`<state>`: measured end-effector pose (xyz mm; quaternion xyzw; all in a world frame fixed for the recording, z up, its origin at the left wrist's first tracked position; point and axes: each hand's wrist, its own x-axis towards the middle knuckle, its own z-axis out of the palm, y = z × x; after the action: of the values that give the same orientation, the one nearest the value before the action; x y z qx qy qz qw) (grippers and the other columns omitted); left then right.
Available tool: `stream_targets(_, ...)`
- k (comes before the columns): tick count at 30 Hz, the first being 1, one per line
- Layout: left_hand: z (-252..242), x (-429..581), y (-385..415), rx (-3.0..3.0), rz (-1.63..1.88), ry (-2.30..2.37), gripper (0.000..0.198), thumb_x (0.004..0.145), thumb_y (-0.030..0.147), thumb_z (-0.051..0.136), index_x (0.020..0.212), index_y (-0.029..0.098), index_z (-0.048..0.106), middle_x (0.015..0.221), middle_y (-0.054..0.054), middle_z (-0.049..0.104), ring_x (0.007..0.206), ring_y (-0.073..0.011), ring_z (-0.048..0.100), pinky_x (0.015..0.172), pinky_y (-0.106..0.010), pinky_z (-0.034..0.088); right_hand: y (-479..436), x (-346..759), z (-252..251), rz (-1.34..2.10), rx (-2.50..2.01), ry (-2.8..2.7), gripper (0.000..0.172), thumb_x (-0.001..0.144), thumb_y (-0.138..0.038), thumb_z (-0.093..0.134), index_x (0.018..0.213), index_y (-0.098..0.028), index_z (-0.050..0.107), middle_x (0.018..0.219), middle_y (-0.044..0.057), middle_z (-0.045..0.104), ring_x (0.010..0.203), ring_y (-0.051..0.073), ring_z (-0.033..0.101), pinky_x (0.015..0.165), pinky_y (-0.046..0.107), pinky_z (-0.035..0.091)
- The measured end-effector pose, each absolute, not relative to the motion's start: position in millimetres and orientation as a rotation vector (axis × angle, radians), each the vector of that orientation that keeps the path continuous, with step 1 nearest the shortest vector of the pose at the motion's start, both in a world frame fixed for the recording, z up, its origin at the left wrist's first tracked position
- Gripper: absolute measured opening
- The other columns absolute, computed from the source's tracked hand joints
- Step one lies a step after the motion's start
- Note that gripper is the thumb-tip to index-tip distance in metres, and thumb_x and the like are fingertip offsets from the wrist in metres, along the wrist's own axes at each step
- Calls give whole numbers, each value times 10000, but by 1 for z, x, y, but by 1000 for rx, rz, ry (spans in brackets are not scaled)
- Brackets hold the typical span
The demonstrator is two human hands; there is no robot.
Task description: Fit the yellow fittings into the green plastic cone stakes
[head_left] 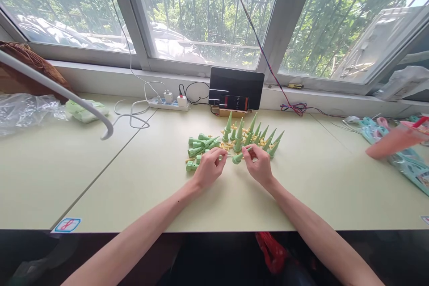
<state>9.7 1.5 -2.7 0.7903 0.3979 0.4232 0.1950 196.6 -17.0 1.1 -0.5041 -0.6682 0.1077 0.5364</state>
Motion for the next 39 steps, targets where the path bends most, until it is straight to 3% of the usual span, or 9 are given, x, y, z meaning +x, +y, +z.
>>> stream_targets(5, -6, 8, 3, 2298, 1053, 1210, 205, 895, 169, 523, 1076, 191, 618, 1102, -67, 659, 553, -103, 530, 675, -283, 492, -15, 199, 3, 171, -1210, -1559, 273, 945, -370, 500, 754, -188, 569, 586, -1, 548, 512, 125, 470, 516, 253, 406)
stream_targets(11, -9, 8, 5, 2328, 944, 1247, 251, 889, 107, 489, 1089, 178, 623, 1098, -82, 675, 767, -181, 641, 807, -341, 512, -16, 197, 4, 139, -1212, -1641, 273, 948, -350, 498, 735, -193, 562, 542, -24, 468, 492, 120, 416, 515, 254, 377)
stream_targets(23, -6, 8, 3, 2468, 768, 1295, 286, 833, 80, 509, 1062, 195, 636, 1055, -82, 660, 847, -225, 651, 713, -316, 510, -18, 193, 3, 227, -1202, -1698, 268, 937, -337, 496, 717, -193, 545, 548, -27, 462, 481, 114, 404, 500, 255, 360)
stream_targets(30, -6, 8, 3, 2534, 628, 1354, 291, 861, 111, 470, 1086, 206, 628, 1073, -87, 613, 790, -220, 651, 641, -306, 485, -16, 192, 0, 339, -1181, -1754, 215, 928, -329, 516, 771, -191, 565, 598, -19, 491, 509, 116, 406, 513, 251, 357)
stream_targets(35, -4, 9, 1, 2596, 569, 1352, 231, 883, 148, 447, 958, 203, 658, 1083, -93, 579, 639, -178, 614, 581, -304, 450, -16, 192, -1, 346, -1189, -1786, 216, 928, -338, 523, 785, -183, 572, 622, -10, 503, 524, 118, 408, 523, 254, 362)
stream_targets(39, -2, 10, -1, 2585, 546, 1374, 186, 873, 149, 453, 927, 194, 625, 1072, -88, 585, 652, -183, 614, 572, -302, 432, -17, 192, 0, 238, -1161, -1765, 262, 956, -338, 482, 752, -188, 547, 613, -10, 486, 522, 119, 402, 524, 253, 362)
